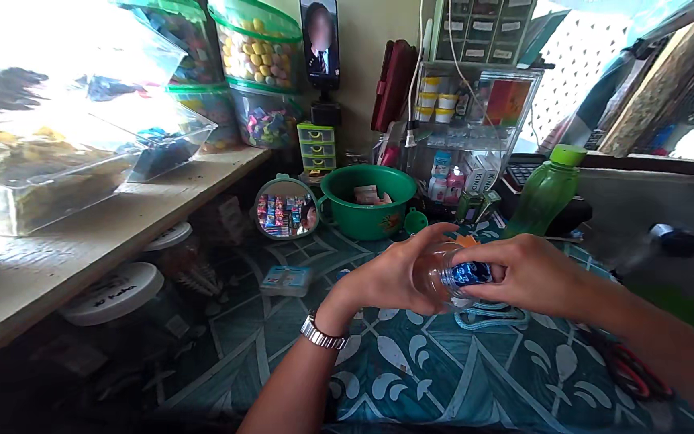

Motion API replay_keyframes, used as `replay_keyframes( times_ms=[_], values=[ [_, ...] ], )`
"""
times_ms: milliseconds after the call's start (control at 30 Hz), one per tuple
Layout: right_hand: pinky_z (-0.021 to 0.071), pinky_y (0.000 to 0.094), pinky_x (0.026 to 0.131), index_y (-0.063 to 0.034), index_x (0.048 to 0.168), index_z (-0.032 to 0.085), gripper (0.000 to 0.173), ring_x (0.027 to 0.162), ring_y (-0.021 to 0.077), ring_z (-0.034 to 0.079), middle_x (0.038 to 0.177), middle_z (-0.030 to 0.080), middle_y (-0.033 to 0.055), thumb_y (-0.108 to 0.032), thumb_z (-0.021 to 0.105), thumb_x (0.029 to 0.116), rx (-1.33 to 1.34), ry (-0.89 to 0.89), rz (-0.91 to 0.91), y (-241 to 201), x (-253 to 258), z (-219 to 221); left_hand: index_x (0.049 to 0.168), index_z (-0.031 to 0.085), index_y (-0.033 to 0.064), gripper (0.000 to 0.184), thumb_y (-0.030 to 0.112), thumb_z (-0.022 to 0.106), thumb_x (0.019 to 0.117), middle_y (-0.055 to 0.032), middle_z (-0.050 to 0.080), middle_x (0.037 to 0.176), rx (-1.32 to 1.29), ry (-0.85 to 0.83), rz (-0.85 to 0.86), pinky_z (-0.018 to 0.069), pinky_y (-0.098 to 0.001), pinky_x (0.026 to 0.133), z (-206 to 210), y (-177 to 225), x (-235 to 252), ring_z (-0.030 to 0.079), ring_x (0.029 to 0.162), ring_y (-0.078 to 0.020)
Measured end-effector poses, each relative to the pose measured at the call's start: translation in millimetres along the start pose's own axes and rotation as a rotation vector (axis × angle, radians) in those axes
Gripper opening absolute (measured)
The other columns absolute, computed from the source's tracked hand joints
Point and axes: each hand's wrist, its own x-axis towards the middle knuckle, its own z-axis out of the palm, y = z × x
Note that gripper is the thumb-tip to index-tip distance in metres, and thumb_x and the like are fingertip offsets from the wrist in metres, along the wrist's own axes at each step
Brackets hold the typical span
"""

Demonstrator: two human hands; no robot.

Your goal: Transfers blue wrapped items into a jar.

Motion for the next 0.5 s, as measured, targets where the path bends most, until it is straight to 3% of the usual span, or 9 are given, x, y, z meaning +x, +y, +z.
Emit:
replay_keyframes(
  times_ms=[267, 500],
  values=[
    [0.0467, 0.0267, 0.057, -0.018, 0.116, 0.076, 0.03, 0.06, 0.0052, 0.053, 0.087, 0.071, 0.0015, -0.032, 0.074, 0.0902, 0.016, 0.017, -0.004, 2.1, 0.8, 2.2, 0.154, 0.033, 0.0038, 0.103, 0.015, 0.091, 0.0693, -0.0117, 0.059, 0.138, -0.017, -0.002, 0.024, 0.0495, -0.029, 0.107, -1.8, -4.8, -0.3, 0.059, 0.126, -0.0123],
    [0.0507, 0.0303, 0.062, -0.0171, 0.118, 0.074, 0.028, 0.065, 0.0084, 0.059, 0.093, 0.073, 0.0024, -0.029, 0.074, 0.0919, 0.017, -0.019, 0.02, -1.8, 3.0, -0.9, 0.154, 0.033, 0.004, 0.101, 0.014, 0.09, 0.0707, -0.0108, 0.06, 0.138, -0.03, 0.0, 0.043, 0.0504, -0.0287, 0.106, -2.5, -8.0, -0.1, 0.06, 0.124, -0.0118]
  ],
)
